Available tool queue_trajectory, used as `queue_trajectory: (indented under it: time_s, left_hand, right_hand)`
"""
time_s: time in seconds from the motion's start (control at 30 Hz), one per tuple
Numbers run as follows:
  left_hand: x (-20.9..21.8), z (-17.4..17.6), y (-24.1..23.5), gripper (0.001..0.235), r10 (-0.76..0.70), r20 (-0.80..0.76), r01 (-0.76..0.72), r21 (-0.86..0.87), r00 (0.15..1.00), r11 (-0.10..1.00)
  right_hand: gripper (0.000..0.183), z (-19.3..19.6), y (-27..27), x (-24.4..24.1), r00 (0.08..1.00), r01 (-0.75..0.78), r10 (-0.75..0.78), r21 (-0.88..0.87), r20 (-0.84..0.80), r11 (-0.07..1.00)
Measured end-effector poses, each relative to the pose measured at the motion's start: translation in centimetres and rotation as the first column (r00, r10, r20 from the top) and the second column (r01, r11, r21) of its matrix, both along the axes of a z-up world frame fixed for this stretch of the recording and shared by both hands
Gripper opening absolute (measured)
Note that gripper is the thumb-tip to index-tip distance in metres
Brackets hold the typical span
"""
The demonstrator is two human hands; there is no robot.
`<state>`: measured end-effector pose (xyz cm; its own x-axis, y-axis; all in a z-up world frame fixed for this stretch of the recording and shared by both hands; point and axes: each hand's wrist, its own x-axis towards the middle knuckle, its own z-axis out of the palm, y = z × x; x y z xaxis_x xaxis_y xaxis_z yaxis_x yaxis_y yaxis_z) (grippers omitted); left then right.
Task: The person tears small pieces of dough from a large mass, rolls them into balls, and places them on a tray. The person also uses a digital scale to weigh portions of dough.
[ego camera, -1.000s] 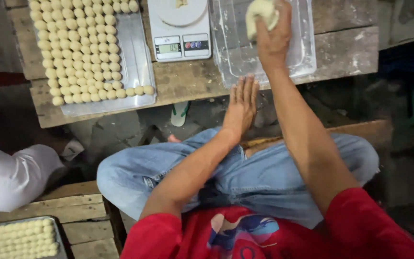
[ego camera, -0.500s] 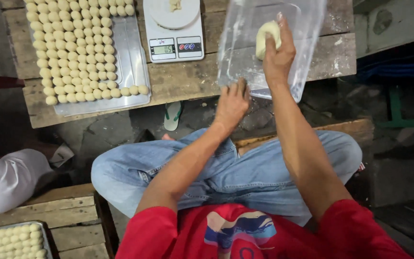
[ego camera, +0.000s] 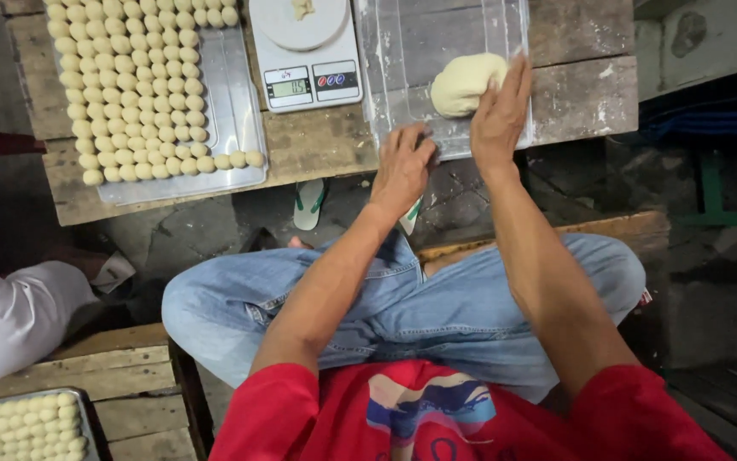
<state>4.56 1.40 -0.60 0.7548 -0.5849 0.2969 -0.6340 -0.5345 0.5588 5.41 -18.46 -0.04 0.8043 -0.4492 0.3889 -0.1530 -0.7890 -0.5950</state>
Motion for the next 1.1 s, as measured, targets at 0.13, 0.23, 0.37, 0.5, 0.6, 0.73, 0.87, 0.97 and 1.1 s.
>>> queue_trajectory:
  time_s: [0.13,0.23,0.37,0.5,0.6,0.73,0.87,0.97,1.1]
  left_hand:
    - [0.2,0.9,0.3,0.015,-0.013,-0.015,0.013,-0.002,1.0,1.0]
    - [0.1,1.9,0.7,0.04,-0.033,-0.121,0.041,0.064,0.992,0.997]
    - [0.2,1.0,0.6,0.025,-0.048,-0.015,0.047,-0.049,0.999,0.998]
    - [0.5,0.9,0.5,0.017,-0.062,-0.092,0.054,-0.089,0.994,0.995]
    - [0.7,0.4,0.5,0.011,-0.067,-0.104,0.06,-0.068,0.992,0.996]
    - [0.9,1.3,0.8,0.017,-0.102,-0.234,0.084,-0.086,0.967,0.993]
    - [1.2,0.3,0.4,0.03,-0.049,-0.118,0.031,-0.151,0.992,0.988]
    - [1.6,-0.3,0.4,0.021,-0.055,-0.096,0.036,-0.188,0.994,0.981]
    - [1.5,0.4,0.2,0.022,-0.087,-0.078,0.074,-0.161,0.993,0.984]
  right_hand:
    - [0.055,1.3,1.6,-1.1,0.919,-0.368,0.392,-0.254,0.05,0.895]
    - [0.073,5.3,3.4,-1.1,0.954,-0.3,0.258,-0.522,-0.155,0.799]
    - [0.078,5.5,2.4,1.4,0.95,-0.297,0.274,-0.711,-0.151,0.637]
    - [0.064,4.6,2.2,5.5,0.925,-0.337,0.173,-0.52,-0.338,0.785]
    - [0.049,4.2,1.2,9.3,0.929,-0.301,0.198,-0.327,-0.314,0.896]
    - [0.051,2.1,0.0,14.7,0.993,-0.077,0.065,-0.123,-0.101,0.989]
    - [0.049,0.1,2.9,15.0,0.988,-0.065,0.047,-0.122,-0.148,0.99]
    - [0.047,0.8,5.7,15.2,0.985,-0.034,0.002,-0.189,-0.17,0.981]
    - [0.045,3.1,6.9,13.6,0.978,0.03,-0.098,-0.345,-0.182,0.938]
